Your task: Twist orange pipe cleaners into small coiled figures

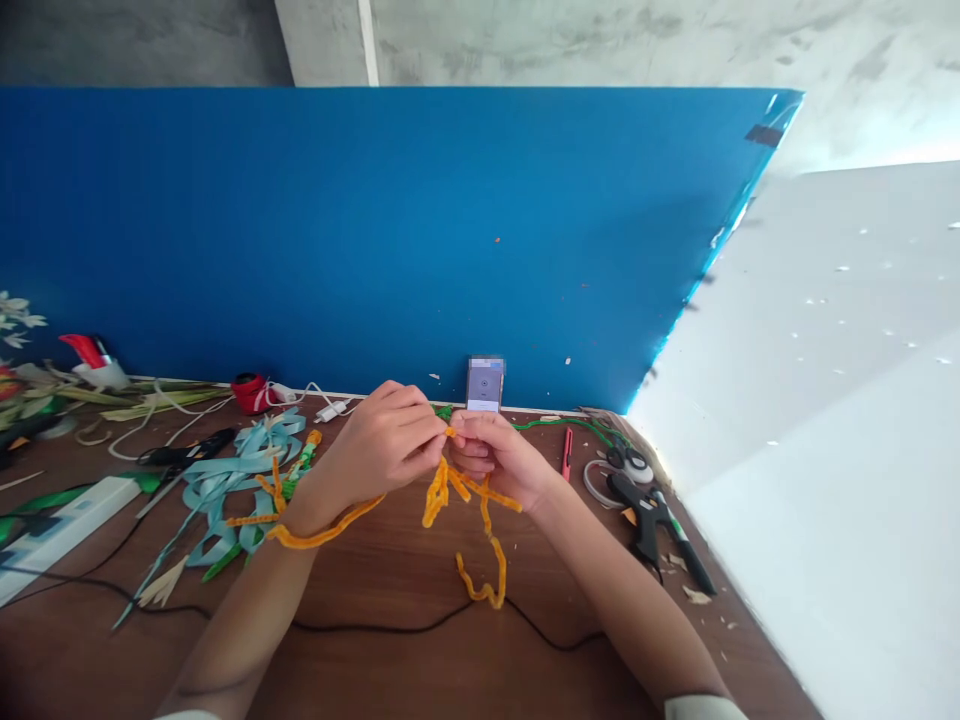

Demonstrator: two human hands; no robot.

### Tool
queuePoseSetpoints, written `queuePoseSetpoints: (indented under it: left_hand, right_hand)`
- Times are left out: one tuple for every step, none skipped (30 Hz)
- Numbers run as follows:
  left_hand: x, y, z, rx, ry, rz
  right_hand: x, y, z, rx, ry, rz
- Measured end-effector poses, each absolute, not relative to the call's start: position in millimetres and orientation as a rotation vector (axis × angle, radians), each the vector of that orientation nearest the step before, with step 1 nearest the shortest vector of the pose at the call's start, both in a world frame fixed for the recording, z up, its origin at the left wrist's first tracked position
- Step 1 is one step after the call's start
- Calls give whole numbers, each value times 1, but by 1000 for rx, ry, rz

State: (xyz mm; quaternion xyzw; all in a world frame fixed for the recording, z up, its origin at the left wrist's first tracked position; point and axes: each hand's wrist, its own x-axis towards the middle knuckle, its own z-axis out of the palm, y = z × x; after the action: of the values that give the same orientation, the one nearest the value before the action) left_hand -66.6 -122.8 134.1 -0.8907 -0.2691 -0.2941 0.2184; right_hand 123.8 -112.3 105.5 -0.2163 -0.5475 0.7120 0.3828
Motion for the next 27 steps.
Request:
queuePoseSetpoints:
  left_hand:
    - [-65,-123,134,-2524,-797,-893]
    - [-64,-124,134,-2582,-862,-982]
    - [-63,-124,135,-2643,-943,-1078]
    - [-62,-125,135,-2713,-1033,-1171]
    - [-61,-125,136,-2799,-1128,-1254]
    - [-61,-126,138,-2899,-1218,-1324]
    - [-62,-126,139,-3011,-1290,-1372]
    - [-62,-126,140,-3121,-1337,-1405]
    - [-63,-127,141,-3217,-1358,-1432]
    - [-63,-127,142,-3293,-1368,-1452]
    - [-64,-127,142,-3342,-1383,-1467]
    - [-65,-127,142,-3367,-1410,-1472]
    - [-65,-126,142,-3377,-1452,-1471]
    - [-65,-126,141,-3381,-1499,-1471]
    - [-65,-126,141,-3387,-1541,-1473]
    - [-65,-126,141,-3406,-1564,-1477]
    - [-65,-126,141,-3438,-1559,-1476]
    - [-65,-127,141,-3478,-1529,-1464]
    - [-64,-127,141,-3511,-1484,-1440]
    - [-64,-128,142,-3521,-1442,-1410]
    - [-64,-128,142,-3509,-1416,-1376]
    - [-65,-128,142,-3476,-1404,-1342]
    - [-65,-128,143,-3436,-1399,-1298]
    - [-65,-127,142,-3392,-1393,-1245]
    - [-66,-126,142,-3348,-1374,-1186]
    - [-67,-125,142,-3300,-1338,-1127]
    - [-67,-124,142,-3246,-1281,-1066]
  right_hand:
    - [125,-113,105,-572,-1469,1675]
    - [126,-114,105,-606,-1547,1479]
    - [128,-115,105,-650,-1625,1232]
    - [129,-115,104,-691,-1700,947]
    - [131,-115,102,-713,-1762,641]
    - [133,-114,101,-715,-1809,340]
    - [135,-113,99,-699,-1841,72]
    - [137,-112,97,-674,-1862,-142]
    - [138,-110,96,-651,-1881,-297]
    - [139,-109,95,-639,-1895,-405]
    - [139,-108,95,-642,-1912,-478]
    - [140,-108,95,-656,-1935,-529]
    - [140,-108,94,-671,-1958,-567]
    - [141,-107,94,-685,-1987,-597]
    - [141,-107,93,-697,-2013,-621]
    - [142,-106,92,-702,-2033,-641]
    - [143,-104,90,-699,-2046,-663]
    - [144,-103,88,-687,-2046,-689]
    - [145,-101,86,-670,-2042,-713]
    - [146,-100,84,-654,-2038,-726]
    - [146,-99,83,-645,-2037,-723]
    - [145,-98,82,-647,-2044,-699]
    - [144,-99,83,-655,-2055,-653]
    - [142,-100,85,-665,-2063,-585]
    - [140,-102,88,-675,-2069,-494]
    - [138,-106,92,-679,-2068,-383]
    - [136,-109,97,-684,-2066,-246]
